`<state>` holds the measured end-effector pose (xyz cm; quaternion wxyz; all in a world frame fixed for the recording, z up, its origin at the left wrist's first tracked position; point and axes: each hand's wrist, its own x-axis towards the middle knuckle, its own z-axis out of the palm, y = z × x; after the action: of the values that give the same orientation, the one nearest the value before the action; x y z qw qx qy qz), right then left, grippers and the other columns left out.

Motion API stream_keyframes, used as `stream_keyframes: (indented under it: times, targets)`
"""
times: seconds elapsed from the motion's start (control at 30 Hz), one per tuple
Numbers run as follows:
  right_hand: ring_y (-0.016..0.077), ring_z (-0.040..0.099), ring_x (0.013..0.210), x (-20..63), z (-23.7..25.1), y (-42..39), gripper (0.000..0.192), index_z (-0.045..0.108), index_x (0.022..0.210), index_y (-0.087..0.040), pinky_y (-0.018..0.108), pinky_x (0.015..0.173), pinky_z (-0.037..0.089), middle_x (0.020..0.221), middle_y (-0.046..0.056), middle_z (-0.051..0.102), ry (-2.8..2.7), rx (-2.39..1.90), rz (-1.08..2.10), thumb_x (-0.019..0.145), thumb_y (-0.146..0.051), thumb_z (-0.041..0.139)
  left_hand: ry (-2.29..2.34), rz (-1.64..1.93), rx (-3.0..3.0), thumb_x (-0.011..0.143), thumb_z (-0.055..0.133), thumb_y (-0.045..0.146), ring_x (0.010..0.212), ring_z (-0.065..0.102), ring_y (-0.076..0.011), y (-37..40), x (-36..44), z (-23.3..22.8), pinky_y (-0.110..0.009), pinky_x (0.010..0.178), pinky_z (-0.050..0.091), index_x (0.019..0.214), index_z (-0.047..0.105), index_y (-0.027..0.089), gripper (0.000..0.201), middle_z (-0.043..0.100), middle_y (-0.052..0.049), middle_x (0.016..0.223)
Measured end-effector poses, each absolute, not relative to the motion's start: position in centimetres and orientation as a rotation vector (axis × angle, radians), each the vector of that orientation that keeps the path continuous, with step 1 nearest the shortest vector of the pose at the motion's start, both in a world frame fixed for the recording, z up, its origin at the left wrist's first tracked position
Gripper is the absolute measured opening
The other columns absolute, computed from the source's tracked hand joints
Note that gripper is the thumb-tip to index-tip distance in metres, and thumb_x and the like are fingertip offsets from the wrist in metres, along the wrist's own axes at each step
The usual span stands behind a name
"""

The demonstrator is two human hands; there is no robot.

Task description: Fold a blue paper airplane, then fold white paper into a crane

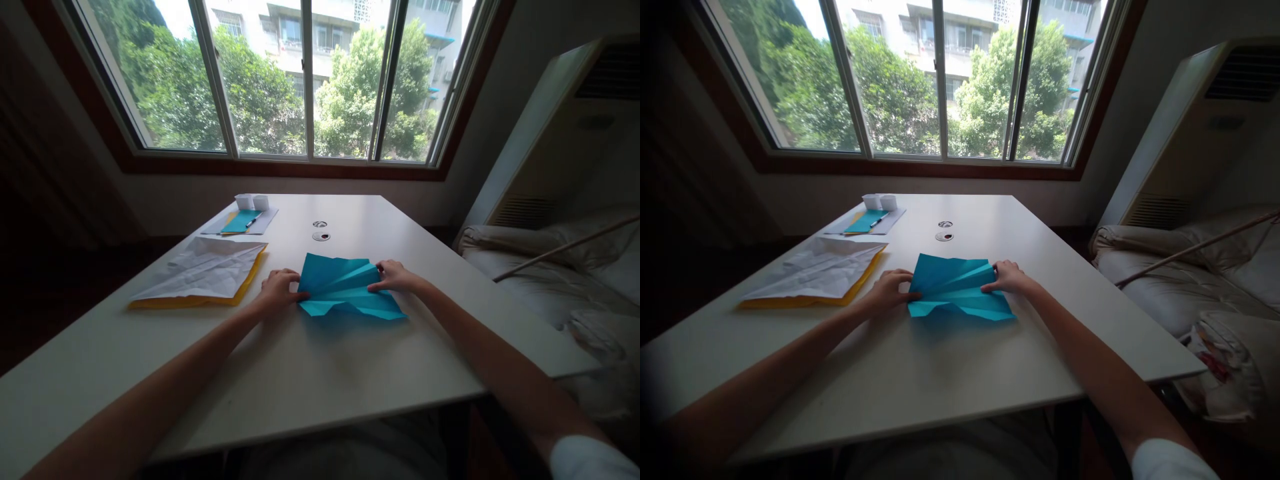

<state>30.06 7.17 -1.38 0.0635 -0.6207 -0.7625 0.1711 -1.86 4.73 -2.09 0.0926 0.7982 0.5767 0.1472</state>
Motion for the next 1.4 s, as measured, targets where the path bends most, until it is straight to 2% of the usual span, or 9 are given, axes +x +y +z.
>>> stream_keyframes:
  times: [0.17,0.33,0.57,0.73,0.87,1.03,1.2,1.3,1.4]
  targets:
    - [0.0240,0.055,0.093,30.2,-2.1,7.4,0.066,0.052,0.102,-0.016,0.031,0.073,0.047,0.104,0.009,0.058,-2.079,-1.698,0.914,0.052,-0.051,0.076,1.681,0.458,2.372,0.068,0.061,0.046,0.115,0.043,-0.0293,4.5,-1.6,-1.9,-0.039,0.091,0.038,0.106,0.061,0.023,0.044,0.058,-0.005,0.118]
    - [0.0223,0.060,0.085,30.1,-2.2,7.3,0.057,0.049,0.099,-0.015,0.030,0.066,0.051,0.095,0.009,0.061,-1.845,-1.597,1.075,0.053,-0.030,0.080,1.634,0.444,2.408,0.068,0.063,0.043,0.109,0.046,-0.0293,4.4,-1.6,-1.8,-0.040,0.090,0.037,0.096,0.066,0.023,0.034,0.061,-0.004,0.109]
    - [0.0236,0.063,0.086,30.6,-2.0,7.6,0.062,0.050,0.103,-0.015,0.034,0.071,0.054,0.098,0.011,0.064,-1.725,-1.515,1.271,0.051,-0.028,0.081,1.613,0.524,2.393,0.068,0.066,0.042,0.106,0.046,-0.0301,4.6,-1.6,-2.0,-0.040,0.087,0.038,0.081,0.071,0.023,0.024,0.062,-0.005,0.105]
    - [0.0253,0.062,0.088,30.6,-2.0,7.6,0.057,0.056,0.101,-0.015,0.037,0.076,0.052,0.100,0.011,0.065,-1.712,-1.416,1.331,0.052,-0.028,0.080,1.485,0.604,2.409,0.072,0.061,0.043,0.090,0.055,-0.0237,5.3,-2.2,-2.4,-0.034,0.078,0.043,0.080,0.069,0.021,0.025,0.066,-0.003,0.091]
    - [0.0246,0.062,0.084,30.4,-2.3,7.9,0.036,0.062,0.082,-0.014,0.037,0.077,0.049,0.092,0.007,0.067,-1.829,-1.383,1.231,0.053,-0.028,0.077,1.407,0.598,2.453,0.075,0.058,0.039,0.082,0.057,-0.0209,5.5,-2.6,-2.3,-0.031,0.075,0.044,0.079,0.066,0.019,0.022,0.066,-0.003,0.087]
    - [0.0217,0.059,0.075,30.8,-2.3,8.2,0.026,0.061,0.070,-0.014,0.034,0.070,0.047,0.079,0.004,0.065,-2.077,-1.198,1.011,0.057,-0.032,0.073,1.290,0.556,2.555,0.073,0.060,0.027,0.092,0.054,-0.0237,5.2,-2.9,-1.6,-0.036,0.083,0.040,0.076,0.064,0.019,0.010,0.066,-0.005,0.087]
    - [0.0161,0.054,0.065,31.1,-2.8,8.3,0.024,0.057,0.069,-0.015,0.027,0.059,0.043,0.070,0.001,0.060,-2.222,-1.115,0.840,0.063,-0.035,0.068,1.134,0.485,2.811,0.079,0.052,0.019,0.096,0.050,-0.0230,4.9,-3.3,-0.8,-0.040,0.090,0.032,0.083,0.062,0.020,0.011,0.065,-0.004,0.088]
    - [0.0138,0.053,0.061,31.1,-3.1,8.2,0.022,0.057,0.074,-0.015,0.024,0.054,0.042,0.067,0.000,0.058,-2.244,-1.092,0.846,0.066,-0.034,0.066,1.101,0.461,2.864,0.079,0.052,0.017,0.096,0.050,-0.0224,5.0,-3.4,-0.5,-0.038,0.088,0.034,0.088,0.062,0.020,0.014,0.065,-0.004,0.089]
    - [0.0154,0.054,0.066,31.0,-2.9,8.0,0.021,0.058,0.078,-0.016,0.026,0.058,0.044,0.073,0.002,0.060,-2.276,-1.076,0.782,0.068,-0.033,0.065,1.054,0.429,2.855,0.078,0.051,0.018,0.086,0.054,-0.0196,5.2,-3.4,-0.5,-0.031,0.079,0.040,0.084,0.061,0.018,0.011,0.064,-0.005,0.085]
